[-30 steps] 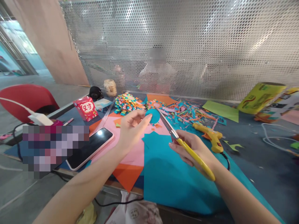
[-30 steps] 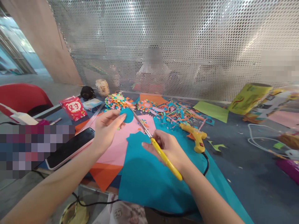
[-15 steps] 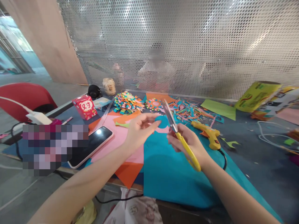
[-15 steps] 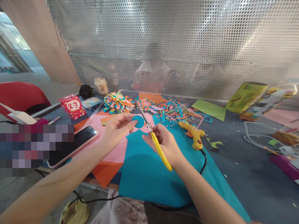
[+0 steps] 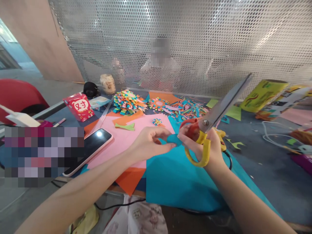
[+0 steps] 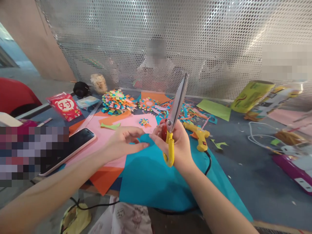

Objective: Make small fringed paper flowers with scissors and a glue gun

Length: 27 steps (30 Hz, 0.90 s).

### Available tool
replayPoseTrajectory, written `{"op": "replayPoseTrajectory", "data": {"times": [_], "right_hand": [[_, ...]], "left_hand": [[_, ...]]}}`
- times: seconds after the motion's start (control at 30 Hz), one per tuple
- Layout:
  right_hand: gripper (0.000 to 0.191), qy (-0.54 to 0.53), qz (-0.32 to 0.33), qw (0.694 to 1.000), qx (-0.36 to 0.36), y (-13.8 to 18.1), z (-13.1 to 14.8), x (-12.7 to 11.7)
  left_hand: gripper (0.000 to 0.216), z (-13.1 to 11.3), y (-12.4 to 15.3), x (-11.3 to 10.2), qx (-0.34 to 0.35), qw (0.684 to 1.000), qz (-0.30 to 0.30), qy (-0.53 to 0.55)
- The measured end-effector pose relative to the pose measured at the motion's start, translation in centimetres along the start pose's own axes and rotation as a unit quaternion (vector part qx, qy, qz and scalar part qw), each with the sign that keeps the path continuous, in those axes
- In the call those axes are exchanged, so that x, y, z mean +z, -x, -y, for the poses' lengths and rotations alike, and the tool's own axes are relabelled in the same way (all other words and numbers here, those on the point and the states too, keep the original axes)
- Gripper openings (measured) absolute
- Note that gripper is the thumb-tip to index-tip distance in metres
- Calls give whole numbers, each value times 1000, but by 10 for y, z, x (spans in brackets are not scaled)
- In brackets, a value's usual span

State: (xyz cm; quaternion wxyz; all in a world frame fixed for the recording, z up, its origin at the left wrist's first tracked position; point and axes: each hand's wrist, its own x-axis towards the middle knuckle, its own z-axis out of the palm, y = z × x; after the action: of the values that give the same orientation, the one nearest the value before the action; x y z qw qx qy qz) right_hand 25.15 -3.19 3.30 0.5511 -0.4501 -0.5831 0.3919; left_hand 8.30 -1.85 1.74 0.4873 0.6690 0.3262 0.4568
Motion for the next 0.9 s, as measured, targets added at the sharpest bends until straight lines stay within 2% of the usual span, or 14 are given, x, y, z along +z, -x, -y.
{"op": "replayPoseTrajectory", "data": {"times": [0.07,0.2,0.3,0.4,0.63,0.9], "right_hand": [[50,19,8,999,-24,1,3,1],[42,69,75,993,-59,5,-3,-4],[38,63,127,989,-41,7,-12,-8],[36,66,161,984,-26,9,-15,-9],[32,82,185,979,-14,10,-11,-8],[33,75,183,980,10,12,-14,-7]], "left_hand": [[10,-3,0,0,7,1000,-4,-1],[24,-13,0,-1,48,995,-85,19],[16,-21,1,-4,104,982,-147,59],[11,-24,1,-7,138,969,-184,85],[12,-20,4,-7,164,962,-218,34],[12,-21,5,-6,168,965,-201,14]]}}
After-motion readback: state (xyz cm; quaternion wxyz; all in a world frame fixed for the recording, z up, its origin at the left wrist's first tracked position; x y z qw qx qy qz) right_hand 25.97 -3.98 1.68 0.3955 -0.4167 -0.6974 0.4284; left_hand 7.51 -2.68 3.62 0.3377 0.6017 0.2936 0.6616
